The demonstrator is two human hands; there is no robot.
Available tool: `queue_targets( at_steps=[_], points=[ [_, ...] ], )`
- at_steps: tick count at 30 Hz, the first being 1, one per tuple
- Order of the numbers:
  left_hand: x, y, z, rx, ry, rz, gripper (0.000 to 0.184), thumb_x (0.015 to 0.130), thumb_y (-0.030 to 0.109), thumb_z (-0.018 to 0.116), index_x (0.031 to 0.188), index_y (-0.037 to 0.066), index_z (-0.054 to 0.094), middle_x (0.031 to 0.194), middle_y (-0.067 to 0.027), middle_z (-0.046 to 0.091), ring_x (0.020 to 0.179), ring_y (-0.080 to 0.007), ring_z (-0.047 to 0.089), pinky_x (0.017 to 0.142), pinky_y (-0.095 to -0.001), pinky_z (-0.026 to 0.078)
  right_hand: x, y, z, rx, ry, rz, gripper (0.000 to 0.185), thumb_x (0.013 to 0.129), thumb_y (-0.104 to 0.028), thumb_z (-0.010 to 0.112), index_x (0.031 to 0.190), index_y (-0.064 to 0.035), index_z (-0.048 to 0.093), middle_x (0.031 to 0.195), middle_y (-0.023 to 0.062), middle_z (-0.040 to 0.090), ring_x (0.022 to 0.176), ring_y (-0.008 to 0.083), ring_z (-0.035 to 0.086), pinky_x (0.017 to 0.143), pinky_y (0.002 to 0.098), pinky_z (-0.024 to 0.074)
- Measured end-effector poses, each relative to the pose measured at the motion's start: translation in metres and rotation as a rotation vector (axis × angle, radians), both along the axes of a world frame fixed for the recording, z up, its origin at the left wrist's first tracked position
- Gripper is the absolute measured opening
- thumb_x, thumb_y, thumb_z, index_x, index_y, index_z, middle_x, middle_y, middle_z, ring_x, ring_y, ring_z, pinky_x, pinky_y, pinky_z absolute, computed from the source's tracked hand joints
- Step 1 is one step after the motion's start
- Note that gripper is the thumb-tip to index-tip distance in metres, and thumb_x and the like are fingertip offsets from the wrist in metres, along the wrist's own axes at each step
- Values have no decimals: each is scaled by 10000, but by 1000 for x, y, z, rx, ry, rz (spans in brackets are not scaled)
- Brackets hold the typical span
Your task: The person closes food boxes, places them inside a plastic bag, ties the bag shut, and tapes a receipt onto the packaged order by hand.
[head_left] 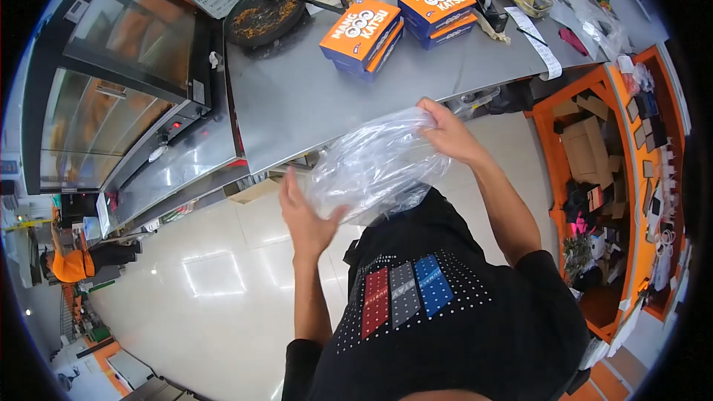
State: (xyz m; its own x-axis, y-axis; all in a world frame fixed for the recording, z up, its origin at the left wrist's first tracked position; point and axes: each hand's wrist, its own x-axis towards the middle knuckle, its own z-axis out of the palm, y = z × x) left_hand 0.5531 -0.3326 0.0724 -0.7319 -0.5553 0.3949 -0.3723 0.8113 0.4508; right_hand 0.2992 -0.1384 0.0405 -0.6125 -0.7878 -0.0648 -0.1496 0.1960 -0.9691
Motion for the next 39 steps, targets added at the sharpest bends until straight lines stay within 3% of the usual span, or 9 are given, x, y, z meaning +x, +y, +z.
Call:
queue_targets(
  at_steps=[4, 11, 14, 17, 20, 25, 29, 32, 39],
  points=[
    [-71, 5, 19, -177, 55, -182, 517, 797, 37, 682, 1288, 21, 523, 1021, -203, 675, 939, -359, 661, 850, -419, 537, 8, -34, 63, -55, 39, 297, 394, 804, -35, 728, 1146, -50, 532, 960, 44, 595, 870, 120, 564, 772, 290, 481],
    [-80, -46, 44, 820, 287, -198, 425, 775, -142, 451, 1126, 19, 628, 1068, -70, 646, 965, -159, 611, 812, -299, 516, -51, -34, 4, 320, 706, 198, 559, 742, -37, 701, 1276, -66, 540, 1071, 153, 647, 952, 264, 651, 829, 377, 519],
    [-87, -57, 45, 878, 452, -124, 426, 796, -147, 435, 1116, 47, 639, 1089, -45, 622, 982, -124, 578, 794, -266, 504, -78, -26, -48, 184, 295, 40, 575, 813, 8, 611, 1364, -103, 492, 993, 149, 666, 918, 261, 664, 763, 389, 535],
    [-72, -85, 16, 829, 315, -355, 375, 829, -108, 472, 1111, 67, 646, 1143, -78, 590, 984, -156, 577, 767, -263, 502, -76, -24, -28, -273, -1123, -307, 591, 885, 4, 598, 1439, -71, 404, 1080, 116, 657, 835, 267, 679, 703, 347, 523],
    [-81, -93, 13, 256, 27, -464, 330, 837, -61, 545, 1120, 76, 643, 1167, -124, 567, 850, -258, 638, 711, -327, 540, -88, -9, -13, -317, -992, -70, 585, 906, -2, 593, 1449, -87, 395, 1058, 99, 632, 826, 223, 636, 688, 320, 502],
    [-115, -53, 22, -114, -379, 142, 481, 819, 66, 688, 1280, 111, 560, 1261, -209, 471, 661, -404, 650, 614, -456, 565, -104, 2, -16, -416, -819, 117, 611, 835, 14, 659, 1406, -108, 478, 1020, 88, 629, 826, 174, 587, 713, 290, 486],
    [-127, -61, 9, 10, -488, 281, 365, 828, 119, 685, 1177, 59, 599, 1303, -228, 471, 806, -437, 662, 693, -506, 560, -131, -7, -30, -127, 124, 527, 468, 768, -29, 734, 1224, -101, 654, 990, 124, 637, 905, 218, 627, 769, 337, 509],
    [-118, -81, -9, 2, -539, 252, 353, 811, 0, 619, 1157, 55, 656, 1176, -215, 532, 804, -432, 665, 679, -503, 559, -98, -24, -16, 380, 501, 178, 318, 778, -91, 723, 1095, -77, 689, 1043, 164, 563, 928, 306, 640, 763, 382, 552],
    [-111, -109, -18, 86, -587, 194, 310, 779, 22, 664, 1086, 51, 701, 1210, -199, 512, 975, -399, 647, 746, -461, 571, -80, -66, -12, 887, 598, 200, 530, 680, -169, 789, 1191, -151, 649, 1209, 209, 473, 954, 359, 634, 716, 463, 568]
  ],
)
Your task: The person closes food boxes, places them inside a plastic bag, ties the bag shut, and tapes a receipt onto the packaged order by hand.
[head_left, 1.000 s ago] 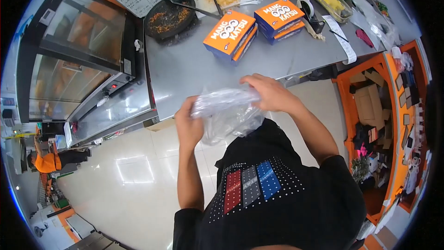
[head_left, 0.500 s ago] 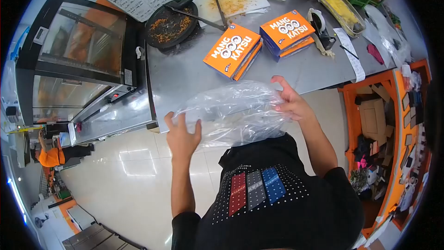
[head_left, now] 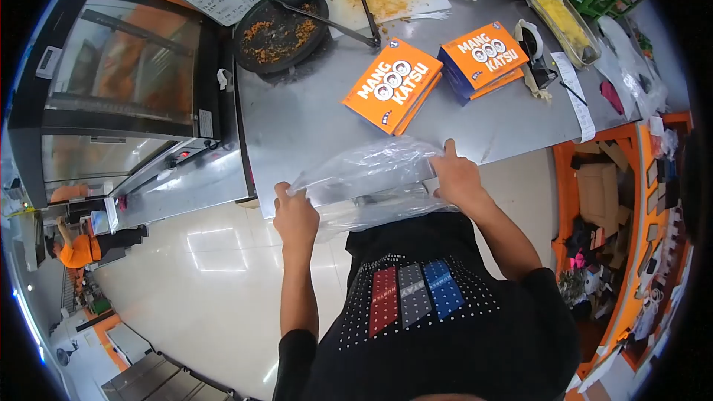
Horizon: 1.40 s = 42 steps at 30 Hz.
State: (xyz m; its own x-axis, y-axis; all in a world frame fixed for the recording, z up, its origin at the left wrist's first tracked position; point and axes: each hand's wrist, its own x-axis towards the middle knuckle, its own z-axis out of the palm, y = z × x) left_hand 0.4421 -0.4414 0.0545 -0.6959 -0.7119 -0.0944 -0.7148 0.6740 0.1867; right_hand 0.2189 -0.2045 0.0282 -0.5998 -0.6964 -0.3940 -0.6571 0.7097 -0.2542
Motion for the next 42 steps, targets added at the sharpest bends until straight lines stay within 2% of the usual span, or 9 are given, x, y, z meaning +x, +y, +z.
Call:
queue_targets(
  at_steps=[5, 8, 10, 15, 18, 24, 32, 35, 42],
  points=[
    [-6, -31, 8, 99, -212, 10, 541, 711, 95, 765, 1232, 58, 626, 1316, -203, 419, 1083, -394, 603, 788, -463, 571, -7, -18, 27, -59, -10, 169, 559, 677, -141, 784, 1217, -168, 638, 1323, 188, 468, 1104, 369, 585, 885, 478, 528],
    [10, -66, -7, 323, -245, -86, 634, 706, 88, 751, 1309, 42, 562, 1285, -215, 431, 1072, -408, 595, 865, -458, 556, -50, -16, 32, -413, -325, 365, 741, 613, -88, 860, 1304, -192, 614, 1426, 135, 455, 1240, 353, 521, 1045, 451, 441],
    [31, -94, -16, 467, -95, -283, 657, 712, 76, 732, 1342, 87, 548, 1274, -216, 433, 1090, -405, 571, 915, -430, 522, -68, -35, 62, -571, -96, 304, 666, 725, -28, 752, 1345, -216, 598, 1456, 104, 474, 1328, 329, 464, 1091, 424, 394],
    [40, -127, 5, 714, 35, -429, 612, 743, 19, 641, 1342, 110, 554, 1217, -226, 461, 1088, -402, 561, 943, -412, 483, -77, -118, 89, -105, 624, 473, 879, 746, 17, 717, 1510, -239, 368, 1501, 62, 422, 1407, 308, 368, 1106, 542, 339],
    [40, -140, 4, 709, 63, -354, 587, 765, 22, 613, 1341, 115, 548, 1192, -237, 474, 1026, -434, 599, 916, -446, 498, -100, -140, 60, -62, 462, 632, 1042, 630, 10, 770, 1530, -203, 289, 1487, 71, 400, 1425, 331, 328, 1178, 563, 227],
    [49, -142, -26, 507, 230, -248, 652, 737, 110, 680, 1342, -24, 477, 1180, -258, 476, 1009, -454, 581, 862, -469, 507, -95, -160, 94, -151, 231, 259, 1192, 500, -185, 860, 1531, -106, 268, 1401, 200, 424, 1358, 373, 385, 1170, 470, 259],
    [47, -146, -44, 696, 317, -190, 723, 722, 138, 735, 1347, -68, 437, 1222, -289, 481, 1068, -426, 546, 942, -459, 464, 35, -198, 133, -760, -274, 146, 1199, 554, -294, 861, 1537, -19, 232, 1441, 237, 397, 1321, 390, 413, 1131, 433, 307],
    [46, -154, -68, 739, 423, -466, 796, 718, 153, 771, 1393, -60, 405, 1270, -281, 502, 1163, -390, 530, 1006, -428, 437, 74, -221, 83, -667, -515, 267, 1202, 572, -324, 850, 1565, -90, 215, 1381, 247, 447, 1265, 398, 454, 1095, 429, 346],
    [55, -166, -26, 1238, 483, -11, 813, 720, 31, 707, 1451, -48, 360, 1363, -211, 519, 1265, -283, 516, 1073, -345, 399, 87, -210, 35, -175, -647, 234, 1190, 565, -342, 827, 1586, -257, 222, 1327, 232, 509, 1236, 397, 482, 1039, 448, 404]
  ],
)
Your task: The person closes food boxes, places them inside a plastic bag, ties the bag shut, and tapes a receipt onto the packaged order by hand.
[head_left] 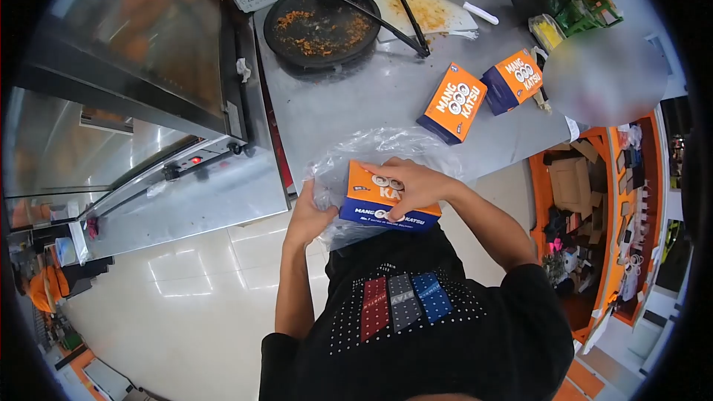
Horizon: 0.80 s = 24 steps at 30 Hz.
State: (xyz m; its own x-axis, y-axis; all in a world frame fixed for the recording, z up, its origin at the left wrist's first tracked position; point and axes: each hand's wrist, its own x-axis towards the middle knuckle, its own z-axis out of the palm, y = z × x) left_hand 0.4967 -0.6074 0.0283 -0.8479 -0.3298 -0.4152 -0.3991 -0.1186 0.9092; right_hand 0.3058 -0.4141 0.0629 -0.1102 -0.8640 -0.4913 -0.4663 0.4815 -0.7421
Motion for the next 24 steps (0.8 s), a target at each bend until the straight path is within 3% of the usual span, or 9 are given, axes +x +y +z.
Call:
queue_targets(
  at_steps=[1, 3, 5, 8, 13, 17, 19, 22, 24],
  points=[
    [0, 1, 1, -15, -2, -15, 841, 719, 7, 684, 1475, -49, 318, 1343, -197, 535, 1249, -269, 527, 1066, -336, 404, 3, 0, 2, 88, 81, -8, 1144, 582, -371, 827, 1570, -251, 263, 1352, 236, 492, 1250, 429, 466, 1042, 499, 397],
    [3, 3, 2, -44, -7, -52, 900, 718, -40, 638, 1522, -51, 233, 1302, -170, 566, 1218, -242, 548, 1050, -320, 415, 13, -6, 14, 151, 207, -235, 1089, 579, -397, 829, 1536, -209, 347, 1372, 255, 467, 1280, 444, 429, 1049, 502, 386],
    [10, 7, -5, -235, -42, -103, 896, 717, -15, 660, 1515, -49, 252, 1315, -181, 558, 1238, -255, 538, 1064, -323, 403, 10, -7, 6, 149, 351, -454, 1016, 596, -446, 825, 1478, -141, 425, 1396, 286, 438, 1309, 472, 388, 1051, 566, 360],
    [12, 21, -8, -305, 68, -140, 919, 711, 46, 693, 1504, -77, 246, 1409, -242, 482, 1341, -314, 457, 1125, -353, 340, -4, -16, -3, 25, 547, -756, 1005, 637, -453, 804, 1498, -169, 370, 1415, 254, 438, 1283, 515, 388, 988, 646, 385],
    [5, 24, -20, -521, -45, -23, 913, 718, 86, 697, 1502, -56, 251, 1454, -339, 385, 1374, -434, 395, 1157, -400, 311, 9, -39, -15, 277, 706, -636, 1047, 638, -510, 776, 1531, -189, 334, 1468, 252, 386, 1313, 461, 377, 956, 651, 366],
    [-3, 1, 4, -606, -290, 66, 954, 737, 87, 735, 1484, -136, 185, 1435, -344, 403, 1346, -438, 425, 1122, -419, 358, 9, -27, -20, 297, 641, -595, 1133, 650, -553, 773, 1579, -214, 221, 1481, 274, 385, 1319, 525, 364, 973, 719, 309],
    [-2, 7, 2, -576, -287, 20, 973, 756, 127, 733, 1517, -66, 159, 1475, -372, 319, 1373, -484, 358, 1145, -439, 323, 12, -18, -10, 373, 597, -574, 1127, 659, -581, 773, 1578, -219, 230, 1515, 269, 357, 1320, 543, 366, 985, 694, 335],
    [-7, 14, 9, -581, -289, -38, 1008, 761, 167, 757, 1534, -35, 143, 1501, -379, 272, 1396, -504, 309, 1164, -457, 292, 1, 24, 9, 87, 653, -332, 991, 745, -547, 756, 1555, -206, 298, 1533, 213, 372, 1345, 511, 373, 997, 628, 389],
    [-1, 18, 10, -573, -264, -83, 1033, 753, 178, 778, 1534, -38, 137, 1511, -369, 265, 1409, -502, 287, 1172, -462, 276, -55, 55, 27, -80, 377, -232, 831, 817, -396, 749, 1517, -162, 367, 1534, 134, 395, 1398, 408, 360, 1008, 580, 420]
  ],
)
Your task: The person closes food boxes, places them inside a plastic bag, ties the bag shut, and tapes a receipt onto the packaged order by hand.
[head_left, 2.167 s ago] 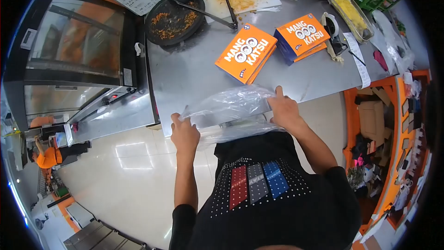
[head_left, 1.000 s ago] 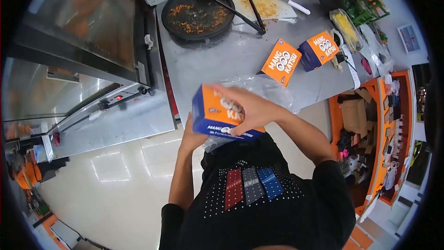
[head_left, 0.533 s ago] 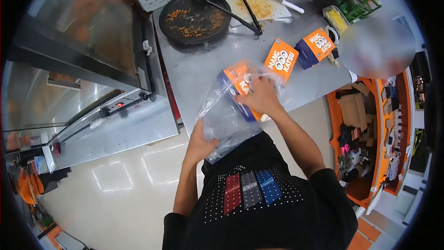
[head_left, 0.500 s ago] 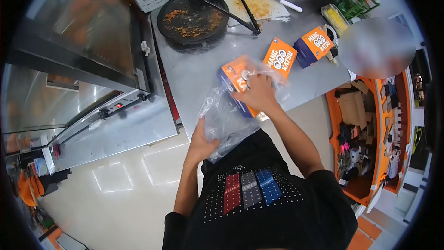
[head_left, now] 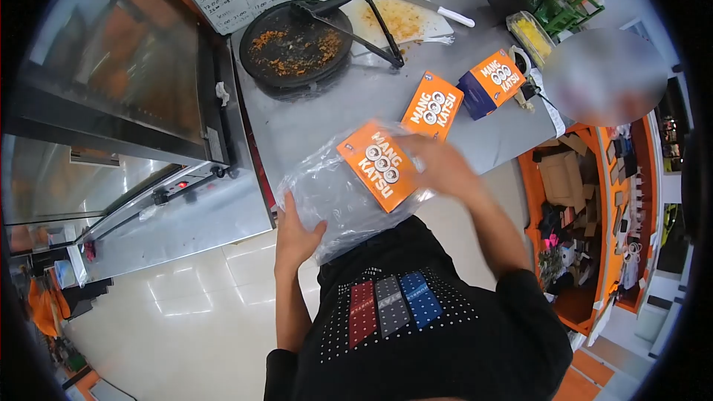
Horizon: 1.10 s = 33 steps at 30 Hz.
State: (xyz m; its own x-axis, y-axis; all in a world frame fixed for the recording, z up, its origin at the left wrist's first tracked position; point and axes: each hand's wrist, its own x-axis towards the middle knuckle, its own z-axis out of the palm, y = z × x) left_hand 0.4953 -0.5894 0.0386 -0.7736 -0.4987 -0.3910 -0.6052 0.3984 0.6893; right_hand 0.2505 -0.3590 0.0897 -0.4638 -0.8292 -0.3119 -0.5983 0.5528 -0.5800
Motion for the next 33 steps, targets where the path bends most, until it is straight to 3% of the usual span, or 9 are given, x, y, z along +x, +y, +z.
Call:
queue_targets(
  at_steps=[5, 11, 14, 17, 20, 22, 24, 29, 33],
  points=[
    [17, -3, 4, 65, 53, -149, 1069, 732, 163, 794, 1536, -38, 119, 1534, -346, 253, 1428, -518, 231, 1186, -468, 241, -88, 11, 3, 462, 910, 393, 752, 809, -157, 718, 1477, -129, 373, 1538, 61, 387, 1439, 256, 333, 1028, 571, 420],
    [25, -2, 0, 33, 30, -147, 1069, 726, 150, 775, 1540, -36, 109, 1539, -339, 256, 1434, -548, 186, 1194, -467, 221, -152, 11, -42, 73, 731, 549, 969, 652, -257, 855, 1469, -87, 363, 1435, 157, 457, 1358, 339, 415, 1032, 525, 424],
    [17, 2, 9, 36, 4, -105, 1064, 728, 138, 758, 1542, -41, 96, 1548, -324, 259, 1438, -551, 173, 1199, -469, 212, -157, -5, -3, 56, 413, 79, 1118, 558, -331, 888, 1487, -54, 330, 1348, 204, 491, 1269, 391, 476, 1040, 469, 430],
    [12, 0, 7, 69, 84, -93, 1058, 730, 119, 736, 1543, -48, 82, 1560, -306, 256, 1452, -511, 189, 1210, -464, 178, -131, -15, 53, -145, 458, -145, 1195, 550, -364, 880, 1513, -12, 267, 1259, 240, 514, 1185, 409, 520, 1025, 425, 442],
    [6, -4, 0, 91, 148, -107, 1058, 727, 108, 728, 1541, -59, 74, 1570, -285, 258, 1466, -456, 214, 1219, -450, 146, -90, -21, 76, -442, 227, -108, 1216, 608, -405, 860, 1546, -22, 187, 1278, 285, 500, 1201, 422, 521, 1013, 432, 446],
    [1, -6, -5, 156, 187, -94, 1057, 724, 107, 726, 1540, -63, 76, 1567, -292, 257, 1472, -423, 226, 1221, -446, 134, -36, -35, 92, -306, 141, -102, 1242, 648, -403, 862, 1578, -54, 115, 1414, 262, 418, 1332, 357, 449, 1088, 416, 379],
    [-5, -11, -9, 206, 222, -97, 1056, 724, 106, 725, 1539, -66, 78, 1562, -303, 258, 1473, -406, 238, 1220, -443, 135, 12, -56, 93, -157, -158, -55, 1204, 674, -469, 820, 1578, -70, 131, 1425, 297, 400, 1352, 415, 427, 1069, 434, 404],
    [-7, -16, 0, 301, 214, -35, 1054, 730, 97, 724, 1537, -74, 68, 1527, -333, 296, 1454, -414, 279, 1204, -430, 196, 70, -103, 33, 170, -102, 128, 1114, 679, -552, 740, 1561, -106, 228, 1398, 409, 371, 1244, 539, 487, 978, 470, 479],
    [1, -20, -5, -62, 83, -118, 1041, 703, 56, 724, 1528, -70, 102, 1494, -339, 325, 1406, -462, 333, 1165, -430, 295, 87, -115, -2, 108, 56, 73, 1037, 685, -586, 715, 1520, -113, 321, 1389, 431, 365, 1208, 538, 517, 956, 487, 485]
  ],
)
